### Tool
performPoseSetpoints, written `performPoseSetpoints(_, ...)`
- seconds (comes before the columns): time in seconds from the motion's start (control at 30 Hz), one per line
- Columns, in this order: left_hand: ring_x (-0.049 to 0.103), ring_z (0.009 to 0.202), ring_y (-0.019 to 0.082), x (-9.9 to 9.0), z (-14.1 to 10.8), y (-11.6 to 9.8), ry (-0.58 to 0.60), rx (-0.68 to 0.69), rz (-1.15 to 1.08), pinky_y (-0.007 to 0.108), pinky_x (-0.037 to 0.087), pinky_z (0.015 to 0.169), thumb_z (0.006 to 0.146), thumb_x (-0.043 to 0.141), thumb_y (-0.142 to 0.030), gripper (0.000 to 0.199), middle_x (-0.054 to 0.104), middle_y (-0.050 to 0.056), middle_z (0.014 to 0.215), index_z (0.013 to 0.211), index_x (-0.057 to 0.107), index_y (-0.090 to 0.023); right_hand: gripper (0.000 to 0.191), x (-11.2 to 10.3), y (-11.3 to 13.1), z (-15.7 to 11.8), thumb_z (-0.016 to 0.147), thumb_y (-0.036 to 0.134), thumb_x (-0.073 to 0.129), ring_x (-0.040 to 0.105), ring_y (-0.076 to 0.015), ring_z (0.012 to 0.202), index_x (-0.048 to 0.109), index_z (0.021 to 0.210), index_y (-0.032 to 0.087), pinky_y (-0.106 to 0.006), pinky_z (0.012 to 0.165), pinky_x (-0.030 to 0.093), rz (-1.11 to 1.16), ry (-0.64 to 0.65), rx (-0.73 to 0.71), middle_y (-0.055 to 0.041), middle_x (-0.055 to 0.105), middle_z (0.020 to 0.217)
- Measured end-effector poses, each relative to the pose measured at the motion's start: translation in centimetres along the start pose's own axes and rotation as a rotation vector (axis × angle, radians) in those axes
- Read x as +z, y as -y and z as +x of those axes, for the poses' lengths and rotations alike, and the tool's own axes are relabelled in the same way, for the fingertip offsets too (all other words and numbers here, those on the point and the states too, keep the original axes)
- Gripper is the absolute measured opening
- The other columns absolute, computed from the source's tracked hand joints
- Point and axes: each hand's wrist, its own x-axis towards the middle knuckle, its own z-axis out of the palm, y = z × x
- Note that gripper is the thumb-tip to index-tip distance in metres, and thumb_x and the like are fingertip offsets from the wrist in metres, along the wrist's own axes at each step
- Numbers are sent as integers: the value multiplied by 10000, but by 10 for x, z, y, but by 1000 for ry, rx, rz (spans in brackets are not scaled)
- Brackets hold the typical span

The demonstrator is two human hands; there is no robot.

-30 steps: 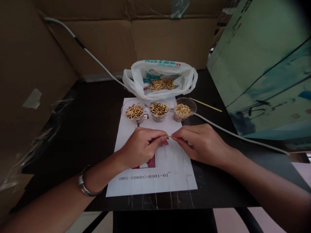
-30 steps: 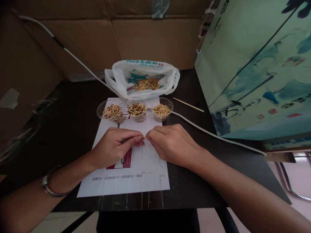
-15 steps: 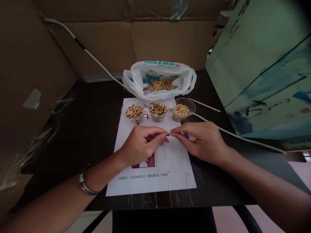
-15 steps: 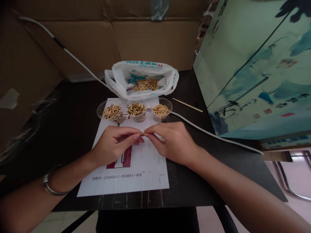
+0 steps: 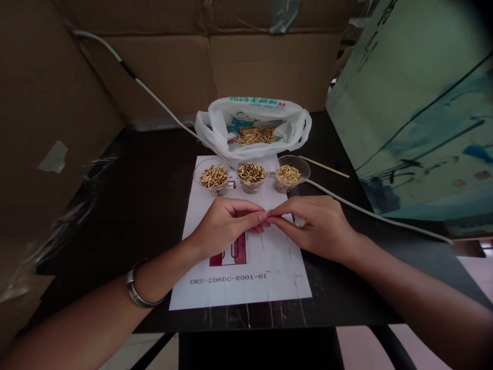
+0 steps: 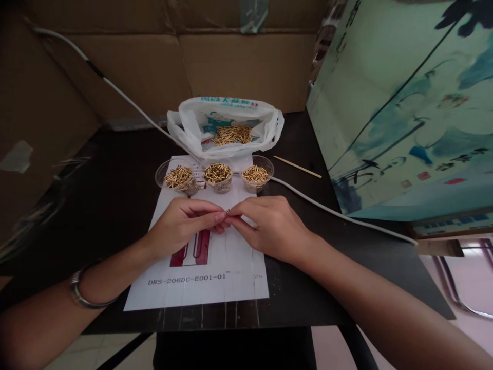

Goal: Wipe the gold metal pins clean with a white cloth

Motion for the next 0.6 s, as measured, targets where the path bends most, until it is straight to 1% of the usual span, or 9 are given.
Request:
performPoseSetpoints(0.07, 671, 670, 86, 2, 0, 0, -47, 23, 7, 145, 562, 646, 806, 682, -234, 99, 723, 9, 737, 853, 736, -165, 146, -3, 2, 2, 793, 257, 692, 577, -99, 668, 634, 875, 151, -223, 630, 440, 31, -1, 53, -3, 629, 748)
performPoseSetpoints(0.13, 664, 661, 83, 4, 0, 0, -98, 65, 26, 145, 560, 640, 812, 675, -234, 101, 718, 13, 741, 845, 726, -154, 227, -6, 4, 4, 771, 293, 704, 560, -121, 748, 610, 913, 143, -247, 691, 437, 105, 10, 157, -18, 596, 815)
performPoseSetpoints(0.17, 662, 656, 85, 4, 0, 0, -118, 91, 33, 147, 559, 634, 816, 670, -236, 105, 715, 16, 740, 842, 720, -149, 212, -7, 5, 4, 796, 292, 670, 551, -131, 790, 602, 934, 147, -259, 719, 432, 161, 25, 219, -25, 584, 854)
performPoseSetpoints(0.23, 663, 653, 97, 5, -1, -1, -146, 141, 38, 169, 567, 633, 820, 664, -246, 114, 709, 22, 731, 838, 709, -143, 129, -8, 6, 4, 883, 249, 535, 537, -141, 866, 602, 962, 171, -279, 770, 414, 294, 54, 330, -29, 569, 919)
performPoseSetpoints(0.3, 669, 661, 115, 5, -2, -1, -166, 179, 36, 197, 580, 643, 817, 666, -253, 119, 705, 27, 723, 838, 701, -141, 187, -7, 7, 2, 921, 197, 438, 530, -149, 922, 617, 976, 198, -296, 808, 403, 404, 48, 395, -29, 565, 956)
performPoseSetpoints(0.33, 672, 667, 122, 5, -3, -1, -174, 193, 36, 208, 585, 648, 816, 666, -253, 120, 704, 31, 721, 836, 698, -139, 194, -5, 7, 2, 915, 184, 445, 529, -156, 942, 625, 985, 207, -304, 822, 402, 434, 30, 412, -30, 567, 971)
performPoseSetpoints(0.43, 681, 676, 133, 6, -5, -1, -185, 228, 48, 219, 593, 654, 816, 664, -246, 113, 707, 35, 719, 834, 696, -138, 170, 1, 10, 0, 855, 195, 575, 549, -173, 951, 633, 1014, 209, -320, 833, 428, 478, -71, 450, -38, 589, 1002)
performPoseSetpoints(0.53, 686, 682, 131, 7, -6, 0, -184, 247, 64, 213, 593, 659, 824, 658, -237, 107, 712, 33, 726, 844, 699, -141, 140, 7, 13, 1, 830, 234, 644, 590, -174, 921, 647, 961, 183, -322, 830, 466, 547, -169, 499, -48, 639, 973)
performPoseSetpoints(0.6, 689, 689, 130, 7, -6, 1, -184, 255, 63, 212, 594, 664, 829, 653, -236, 109, 718, 33, 740, 859, 701, -142, 128, 10, 14, 2, 830, 236, 654, 609, -167, 929, 658, 941, 173, -310, 842, 481, 601, -183, 506, -49, 664, 970)
